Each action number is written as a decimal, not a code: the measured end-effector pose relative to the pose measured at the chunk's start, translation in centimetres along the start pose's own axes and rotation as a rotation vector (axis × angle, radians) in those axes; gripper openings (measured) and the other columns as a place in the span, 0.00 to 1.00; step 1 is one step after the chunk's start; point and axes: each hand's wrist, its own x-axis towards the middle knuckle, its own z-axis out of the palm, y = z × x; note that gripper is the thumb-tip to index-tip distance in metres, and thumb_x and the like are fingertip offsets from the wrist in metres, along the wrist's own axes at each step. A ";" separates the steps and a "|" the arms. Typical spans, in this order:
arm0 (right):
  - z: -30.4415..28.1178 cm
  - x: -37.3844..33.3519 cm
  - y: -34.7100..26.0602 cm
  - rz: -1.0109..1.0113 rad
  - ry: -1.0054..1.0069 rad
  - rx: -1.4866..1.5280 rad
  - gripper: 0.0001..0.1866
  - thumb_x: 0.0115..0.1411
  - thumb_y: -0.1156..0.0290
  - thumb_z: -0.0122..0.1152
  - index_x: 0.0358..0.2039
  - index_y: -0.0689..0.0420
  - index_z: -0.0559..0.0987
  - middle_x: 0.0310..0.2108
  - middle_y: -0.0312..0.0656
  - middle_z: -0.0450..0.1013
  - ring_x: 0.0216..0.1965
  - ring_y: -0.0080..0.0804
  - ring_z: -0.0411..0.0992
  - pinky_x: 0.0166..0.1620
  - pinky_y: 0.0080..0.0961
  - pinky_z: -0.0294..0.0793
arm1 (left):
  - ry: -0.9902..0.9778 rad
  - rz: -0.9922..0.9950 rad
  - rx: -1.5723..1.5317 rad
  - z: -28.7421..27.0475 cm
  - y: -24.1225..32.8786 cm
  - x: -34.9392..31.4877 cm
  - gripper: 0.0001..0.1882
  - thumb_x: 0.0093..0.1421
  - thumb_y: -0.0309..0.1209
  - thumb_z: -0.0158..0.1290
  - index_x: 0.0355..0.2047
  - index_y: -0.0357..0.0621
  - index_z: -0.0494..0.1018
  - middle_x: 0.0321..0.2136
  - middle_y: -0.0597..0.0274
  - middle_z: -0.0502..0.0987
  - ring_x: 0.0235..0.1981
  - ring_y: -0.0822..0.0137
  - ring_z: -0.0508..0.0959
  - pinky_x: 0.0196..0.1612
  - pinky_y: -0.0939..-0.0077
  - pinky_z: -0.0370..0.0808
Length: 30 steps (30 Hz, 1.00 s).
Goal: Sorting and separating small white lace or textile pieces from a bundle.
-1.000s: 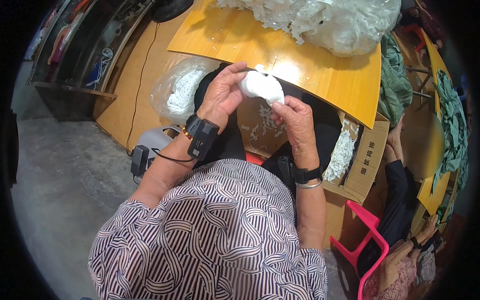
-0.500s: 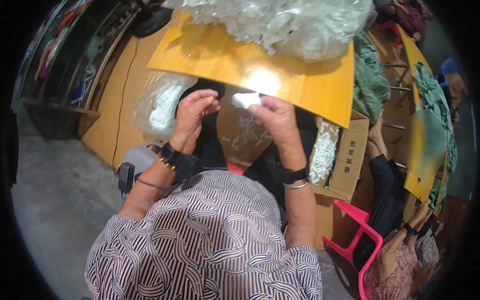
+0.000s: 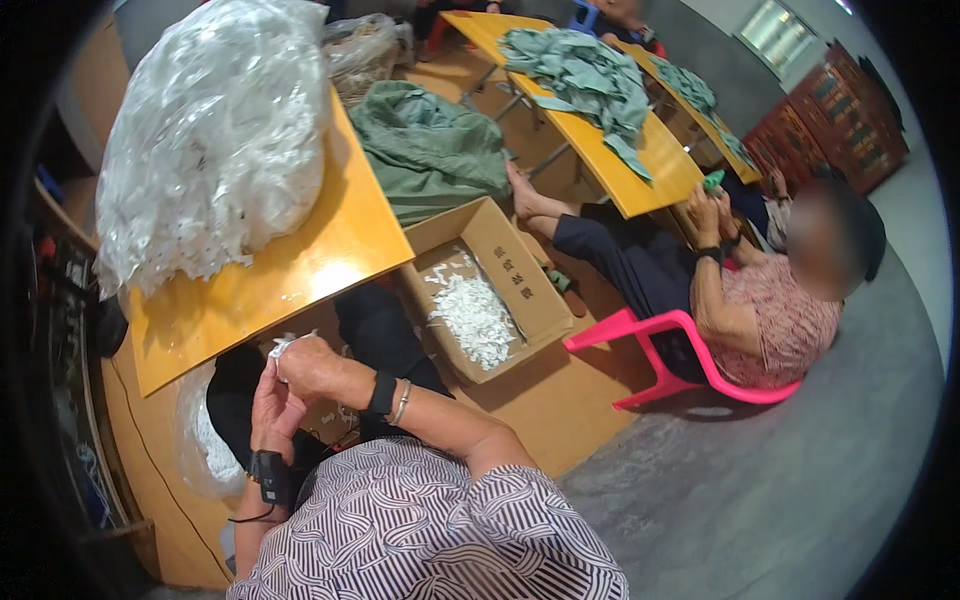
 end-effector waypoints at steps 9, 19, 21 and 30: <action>1.6 -1.0 -0.9 -0.046 0.010 0.052 0.08 0.38 0.66 0.58 0.19 0.56 0.78 0.19 0.47 0.72 0.25 0.46 0.72 0.28 0.37 0.72 | 0.128 0.253 0.584 2.1 1.1 -3.3 0.15 0.55 0.28 0.47 0.43 0.37 0.67 0.39 0.58 0.72 0.41 0.65 0.72 0.46 0.69 0.69; -1.8 -3.3 2.2 -0.049 -0.016 0.659 0.07 0.48 0.70 0.59 0.22 0.62 0.77 0.16 0.40 0.69 0.20 0.26 0.67 0.24 0.22 0.65 | -0.191 0.249 0.114 4.5 2.7 1.3 0.15 0.54 0.26 0.49 0.41 0.30 0.67 0.34 0.50 0.75 0.33 0.58 0.77 0.39 0.65 0.75; -2.4 -3.2 2.1 -0.083 -0.030 0.678 0.08 0.47 0.69 0.59 0.22 0.62 0.77 0.15 0.41 0.69 0.19 0.26 0.68 0.24 0.21 0.65 | -0.196 0.213 0.083 3.9 3.3 0.7 0.19 0.54 0.28 0.50 0.45 0.31 0.65 0.37 0.48 0.73 0.36 0.55 0.76 0.42 0.63 0.74; -8.3 -11.8 11.5 0.569 0.330 0.812 0.09 0.48 0.68 0.58 0.27 0.61 0.77 0.19 0.37 0.69 0.19 0.24 0.66 0.23 0.20 0.63 | -0.097 0.366 0.355 3.1 4.0 -0.3 0.16 0.49 0.23 0.51 0.40 0.32 0.68 0.30 0.55 0.75 0.27 0.65 0.76 0.33 0.71 0.77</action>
